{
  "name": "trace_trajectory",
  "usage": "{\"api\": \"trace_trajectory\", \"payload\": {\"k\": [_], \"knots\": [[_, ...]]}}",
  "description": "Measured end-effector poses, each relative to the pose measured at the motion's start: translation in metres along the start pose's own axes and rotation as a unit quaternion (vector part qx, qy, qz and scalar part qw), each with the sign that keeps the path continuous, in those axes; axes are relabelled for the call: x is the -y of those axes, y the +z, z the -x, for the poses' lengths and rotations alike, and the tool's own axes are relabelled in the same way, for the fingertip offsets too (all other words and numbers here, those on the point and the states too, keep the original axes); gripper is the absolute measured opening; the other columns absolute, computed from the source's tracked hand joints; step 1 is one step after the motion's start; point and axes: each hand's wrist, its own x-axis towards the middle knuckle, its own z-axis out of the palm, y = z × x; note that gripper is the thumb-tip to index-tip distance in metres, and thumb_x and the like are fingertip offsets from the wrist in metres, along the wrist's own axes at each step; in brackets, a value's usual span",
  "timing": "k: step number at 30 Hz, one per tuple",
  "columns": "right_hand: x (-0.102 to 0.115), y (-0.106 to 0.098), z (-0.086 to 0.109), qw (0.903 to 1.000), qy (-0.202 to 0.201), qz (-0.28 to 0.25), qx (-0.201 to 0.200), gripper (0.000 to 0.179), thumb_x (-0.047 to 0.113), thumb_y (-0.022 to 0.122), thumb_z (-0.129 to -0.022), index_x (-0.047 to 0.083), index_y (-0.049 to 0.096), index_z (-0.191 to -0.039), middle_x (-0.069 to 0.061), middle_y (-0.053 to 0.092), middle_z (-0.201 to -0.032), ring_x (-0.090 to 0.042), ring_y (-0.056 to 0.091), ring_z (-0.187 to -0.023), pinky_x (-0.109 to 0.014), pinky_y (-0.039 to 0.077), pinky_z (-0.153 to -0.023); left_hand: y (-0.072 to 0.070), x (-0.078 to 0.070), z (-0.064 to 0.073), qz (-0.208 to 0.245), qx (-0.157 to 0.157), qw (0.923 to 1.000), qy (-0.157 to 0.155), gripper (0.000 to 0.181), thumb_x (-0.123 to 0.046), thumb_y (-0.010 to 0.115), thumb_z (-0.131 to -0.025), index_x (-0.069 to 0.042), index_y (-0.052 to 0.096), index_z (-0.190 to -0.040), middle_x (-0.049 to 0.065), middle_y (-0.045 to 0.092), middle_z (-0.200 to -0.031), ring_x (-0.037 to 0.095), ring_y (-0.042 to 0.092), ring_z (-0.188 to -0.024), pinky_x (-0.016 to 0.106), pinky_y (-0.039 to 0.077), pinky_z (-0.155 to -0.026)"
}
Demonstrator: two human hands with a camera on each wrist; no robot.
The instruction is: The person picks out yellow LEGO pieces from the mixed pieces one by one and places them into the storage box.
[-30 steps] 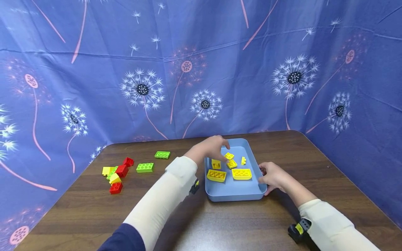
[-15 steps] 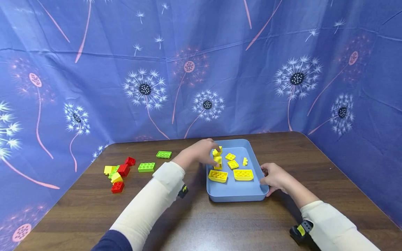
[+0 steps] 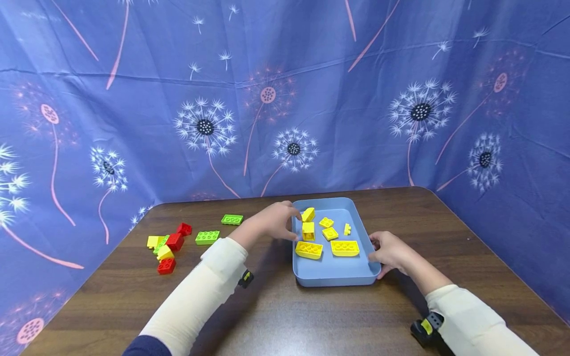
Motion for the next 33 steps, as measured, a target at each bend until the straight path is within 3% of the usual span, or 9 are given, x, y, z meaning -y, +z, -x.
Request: {"api": "trace_trajectory", "payload": {"k": [4,10,21,33], "knots": [[0.0,0.001,0.0,1.0,-0.003,0.001,0.0,0.061,-0.007,0.064,-0.083,-0.022,0.032,-0.133,-0.033,0.051,-0.112,-0.026,0.064,-0.076,-0.042,0.058,-0.059,0.001,0.007,0.009,0.006,-0.008,0.9999,0.007,0.052,-0.038,0.08,-0.079,-0.013,0.067,-0.124,0.006,0.06,-0.115,0.015,0.054,-0.092,0.027,0.05,-0.078],[0.001,0.001,0.0,1.0,0.001,0.0,0.002,0.062,-0.006,0.065,-0.083,-0.021,0.033,-0.133,-0.033,0.051,-0.112,-0.026,0.064,-0.078,-0.042,0.058,-0.059,0.003,0.016,0.021,-0.004,-0.02,0.9997,0.016,0.055,-0.037,0.08,-0.079,-0.013,0.065,-0.127,0.006,0.06,-0.121,0.017,0.056,-0.102,0.029,0.049,-0.088],[0.002,-0.001,-0.001,1.0,0.0,0.004,0.002,0.063,-0.006,0.065,-0.083,-0.022,0.032,-0.134,-0.037,0.048,-0.117,-0.026,0.065,-0.078,-0.042,0.058,-0.059,0.0,0.034,0.048,-0.003,-0.034,0.9991,0.025,0.057,-0.036,0.081,-0.079,-0.011,0.064,-0.127,0.007,0.059,-0.124,0.022,0.056,-0.112,0.034,0.047,-0.095],[0.0,-0.001,-0.004,0.9999,0.006,0.008,0.006,0.062,-0.007,0.065,-0.083,-0.022,0.031,-0.134,-0.036,0.048,-0.117,-0.028,0.064,-0.082,-0.042,0.058,-0.06,0.0,0.051,0.075,0.031,-0.051,0.9978,0.029,0.054,-0.031,0.083,-0.077,-0.005,0.064,-0.122,0.012,0.059,-0.119,0.028,0.057,-0.111,0.039,0.046,-0.097]]}}
